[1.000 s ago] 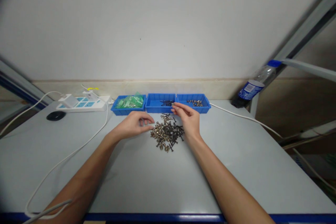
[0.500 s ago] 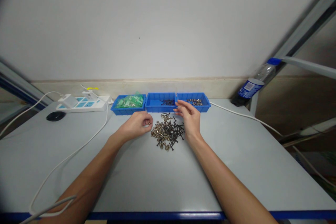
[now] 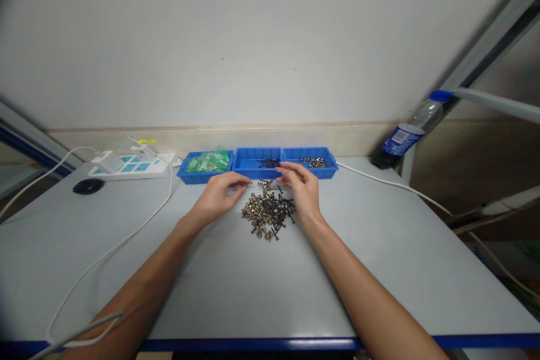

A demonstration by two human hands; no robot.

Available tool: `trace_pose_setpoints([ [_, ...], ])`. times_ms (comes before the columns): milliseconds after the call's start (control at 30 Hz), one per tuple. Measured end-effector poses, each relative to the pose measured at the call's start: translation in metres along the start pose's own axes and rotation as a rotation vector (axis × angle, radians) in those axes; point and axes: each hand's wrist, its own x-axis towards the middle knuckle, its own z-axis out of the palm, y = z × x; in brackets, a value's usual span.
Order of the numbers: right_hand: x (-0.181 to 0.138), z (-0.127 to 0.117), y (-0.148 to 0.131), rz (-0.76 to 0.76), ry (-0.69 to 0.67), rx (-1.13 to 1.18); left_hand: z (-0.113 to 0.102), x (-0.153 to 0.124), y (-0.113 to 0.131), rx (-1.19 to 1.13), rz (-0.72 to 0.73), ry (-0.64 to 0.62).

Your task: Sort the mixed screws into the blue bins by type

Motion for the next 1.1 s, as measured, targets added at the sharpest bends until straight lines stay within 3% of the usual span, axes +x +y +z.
trace_pose_setpoints([
  [233, -0.006, 0.005, 0.000, -0.076, -0.260, -0.222, 0.001, 0.004, 0.019, -0.356, -0.184, 0.096],
  [400, -0.010, 0.007, 0.000, -0.010, -0.392, -0.230, 0.000, 0.004, 0.024, -0.492, -0.281, 0.093],
  [767, -0.013, 0.007, -0.002, 0.131, -0.450, -0.085, -0.001, 0.005, 0.029, -0.650, -0.340, 0.087],
  [933, -0.010, 0.007, 0.002, 0.133, -0.415, -0.041, 0.002, 0.005, 0.022, -0.534, -0.285, 0.079],
  [1100, -0.004, 0.005, 0.004, 0.037, -0.179, 0.027, 0.005, 0.000, 0.007, -0.059, 0.010, -0.115],
])
